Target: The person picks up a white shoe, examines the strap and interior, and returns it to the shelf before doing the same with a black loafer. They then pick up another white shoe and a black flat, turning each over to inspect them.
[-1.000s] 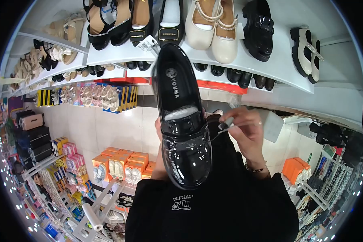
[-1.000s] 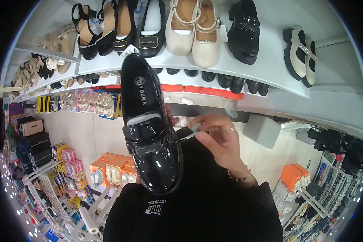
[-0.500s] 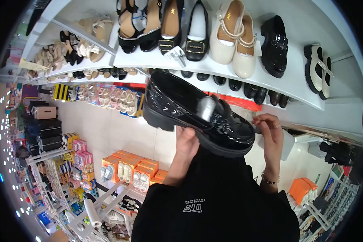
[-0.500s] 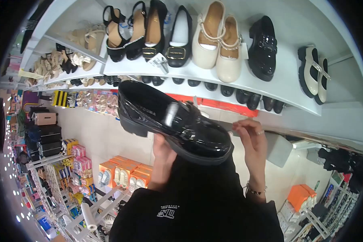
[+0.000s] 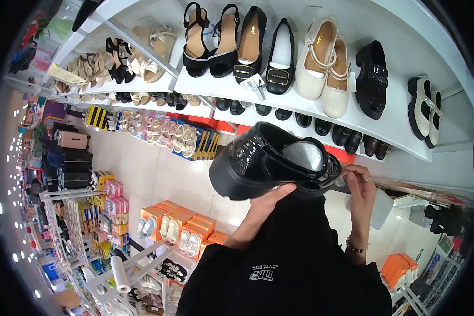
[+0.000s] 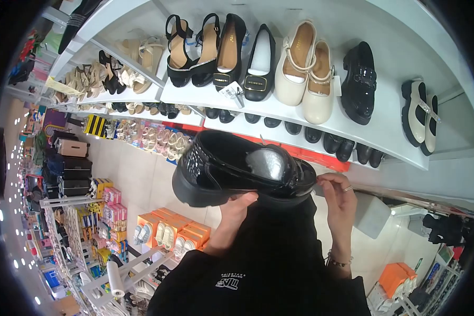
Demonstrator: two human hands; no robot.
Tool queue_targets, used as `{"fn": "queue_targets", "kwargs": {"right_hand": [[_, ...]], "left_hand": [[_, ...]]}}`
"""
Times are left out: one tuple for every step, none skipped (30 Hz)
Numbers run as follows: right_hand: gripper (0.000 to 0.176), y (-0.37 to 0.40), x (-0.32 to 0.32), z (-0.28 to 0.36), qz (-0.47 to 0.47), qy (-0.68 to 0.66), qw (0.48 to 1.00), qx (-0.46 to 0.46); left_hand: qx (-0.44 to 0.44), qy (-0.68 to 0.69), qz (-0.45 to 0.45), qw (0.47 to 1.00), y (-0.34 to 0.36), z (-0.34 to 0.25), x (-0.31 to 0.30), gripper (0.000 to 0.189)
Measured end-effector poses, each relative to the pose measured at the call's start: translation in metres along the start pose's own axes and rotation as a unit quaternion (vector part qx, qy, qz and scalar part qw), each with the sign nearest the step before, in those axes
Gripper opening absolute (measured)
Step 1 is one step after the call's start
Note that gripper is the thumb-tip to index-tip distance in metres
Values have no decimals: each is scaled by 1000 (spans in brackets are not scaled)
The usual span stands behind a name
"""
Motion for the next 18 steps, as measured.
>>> {"fn": "queue_targets", "kwargs": {"right_hand": [[13, 0, -4, -2, -13, -2, 1000, 3], [13, 2, -8, -1, -13, -1, 1000, 2], [13, 5, -14, -2, -24, 7, 1000, 16], [13, 8, -19, -2, -36, 15, 999, 30], [13, 10, -19, 1, -40, 18, 999, 32], [13, 11, -15, 11, -41, 15, 999, 7], [13, 13, -11, 21, -42, 13, 999, -18], [13, 15, -8, 27, -51, 18, 998, -17], [13, 17, 2, 36, -32, 11, 999, -34], [12, 20, 12, 45, -15, 4, 999, -52], [16, 23, 21, 51, -1, -8, 999, -51], [16, 24, 20, 57, -15, -4, 999, -50], [23, 24, 34, 69, 48, 22, 995, -89], [31, 26, 49, 79, 111, 49, 985, -125], [31, 24, 49, 83, 99, 51, 986, -123], [40, 25, 56, 90, 118, 66, 981, -141], [49, 27, 63, 95, 139, 81, 974, -157], [49, 26, 63, 96, 130, 83, 976, -153]], "left_hand": [[-30, -65, -8, 997, 1, -2, 4, 58], [-61, -129, -14, 990, 1, -1, 6, 64], [-109, -250, 30, 962, 9, 14, 1, 72], [-202, -104, -31, 973, 15, 31, -7, 65], [-206, -102, -28, 973, 14, 31, -10, 65], [-119, -260, 14, 958, 4, 11, -14, 70], [-26, -406, 58, 911, -5, -6, -14, 74], [70, -537, 101, 834, -10, -18, -7, 80], [167, -648, 141, 729, -7, -22, 9, 85], [165, -642, 151, 733, -6, -21, 21, 85], [247, -645, 47, 722, -3, -48, 32, 82], [324, -636, -58, 698, 6, -72, 36, 79], [330, -683, -44, 650, 8, -68, 39, 70], [331, -678, -31, 655, 9, -59, 40, 70], [334, -633, -59, 696, 10, -58, 30, 57], [333, -585, -88, 734, 12, -58, 21, 45], [272, -652, -12, 708, 8, -54, 24, 46], [270, -650, -3, 710, 8, -50, 21, 46]]}}
Point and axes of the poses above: each hand's wrist, its own y-axis away from the middle knuckle, its own x-axis out of the palm, z = x × y, the point moved 10 cm from there along -y, towards the middle knuckle, and after that the axes turned 11 degrees about -y, right-handed, at the moved point
